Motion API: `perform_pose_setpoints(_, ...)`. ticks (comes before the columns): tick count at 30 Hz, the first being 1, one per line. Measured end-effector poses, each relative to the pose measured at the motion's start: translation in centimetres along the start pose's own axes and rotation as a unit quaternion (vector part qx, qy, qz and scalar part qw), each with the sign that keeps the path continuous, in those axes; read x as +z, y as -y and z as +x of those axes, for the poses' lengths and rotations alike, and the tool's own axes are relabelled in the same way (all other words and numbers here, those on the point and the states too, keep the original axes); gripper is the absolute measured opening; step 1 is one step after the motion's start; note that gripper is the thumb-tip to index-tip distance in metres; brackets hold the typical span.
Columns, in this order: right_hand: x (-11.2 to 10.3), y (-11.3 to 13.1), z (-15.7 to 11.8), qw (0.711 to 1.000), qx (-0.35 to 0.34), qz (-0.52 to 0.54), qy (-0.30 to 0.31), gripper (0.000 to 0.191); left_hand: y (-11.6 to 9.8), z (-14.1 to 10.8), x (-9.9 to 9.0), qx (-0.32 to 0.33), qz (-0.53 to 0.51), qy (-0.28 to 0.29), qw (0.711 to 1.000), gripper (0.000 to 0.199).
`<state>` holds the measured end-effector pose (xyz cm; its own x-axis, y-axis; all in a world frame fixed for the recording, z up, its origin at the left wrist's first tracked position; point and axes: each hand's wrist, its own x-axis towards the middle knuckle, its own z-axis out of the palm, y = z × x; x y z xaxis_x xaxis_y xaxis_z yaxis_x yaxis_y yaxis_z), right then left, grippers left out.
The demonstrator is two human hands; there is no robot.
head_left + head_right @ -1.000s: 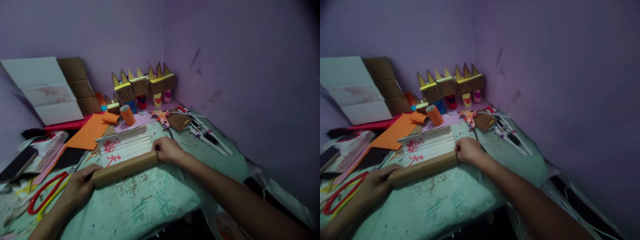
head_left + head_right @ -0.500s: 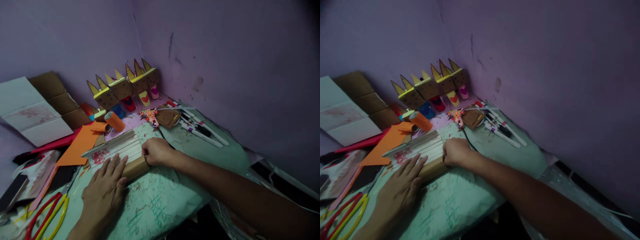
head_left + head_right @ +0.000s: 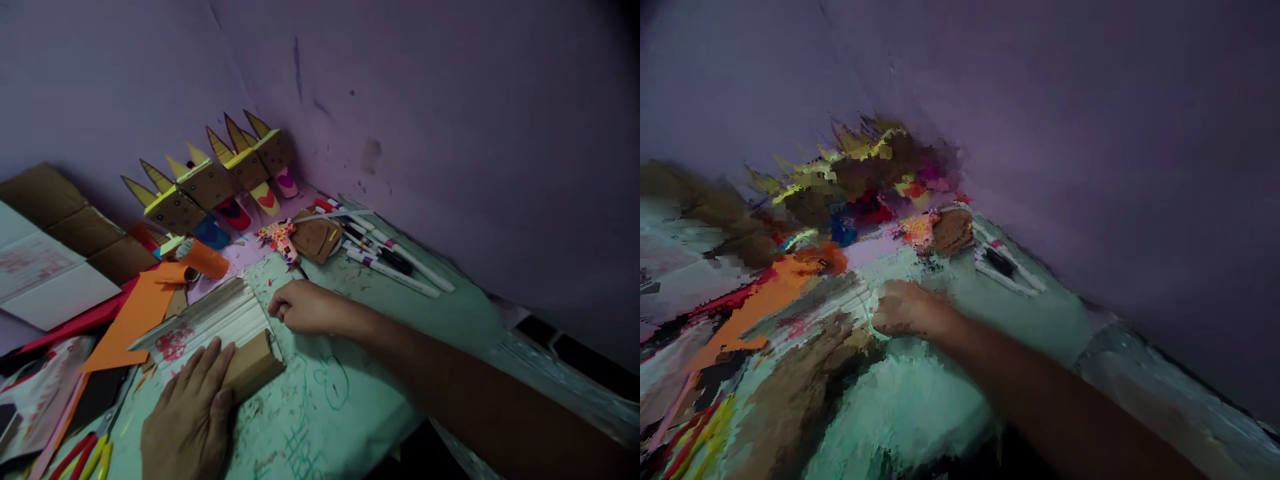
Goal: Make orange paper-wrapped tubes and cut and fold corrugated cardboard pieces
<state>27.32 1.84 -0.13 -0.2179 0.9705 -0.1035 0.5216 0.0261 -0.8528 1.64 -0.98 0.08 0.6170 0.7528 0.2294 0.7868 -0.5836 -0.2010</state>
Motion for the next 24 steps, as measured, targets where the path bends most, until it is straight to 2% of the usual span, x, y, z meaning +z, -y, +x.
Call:
perform_pose_setpoints(4,0.2,0.3,-0.2,1.0,0.0,0.001,-0.021,0.024,-0.4,0.1,-0.4,-0.002,0.005,0.004,1.0,0.049)
perform_pose_setpoints(10,0.2,1.0,-0.5,0.999,-0.02,-0.004,-0.047,0.023,-0.4,0.3,0.1,0.003,0.019,0.006,1.0,0.05)
perform_pose_setpoints(15,0.6,2.0,-1.4,0.993,-0.102,0.011,-0.054,0.032,-0.9,0.4,-0.5,0.027,0.035,-0.024,0.999,0.044)
perform_pose_setpoints(19,1.5,2.9,-2.6,0.978,-0.171,0.006,-0.119,0.023,-1.4,0.4,-1.1,0.032,0.047,-0.029,0.998,0.041)
perform_pose_setpoints(21,2.2,3.4,-3.2,0.975,-0.189,-0.05,-0.105,0.026,-1.7,0.3,-1.3,0.03,0.042,-0.017,0.999,0.042)
perform_pose_setpoints(24,3.3,3.8,-3.9,0.964,-0.227,-0.109,-0.08,0.019,-1.7,0.1,-1.6,0.028,0.017,-0.002,0.999,0.044)
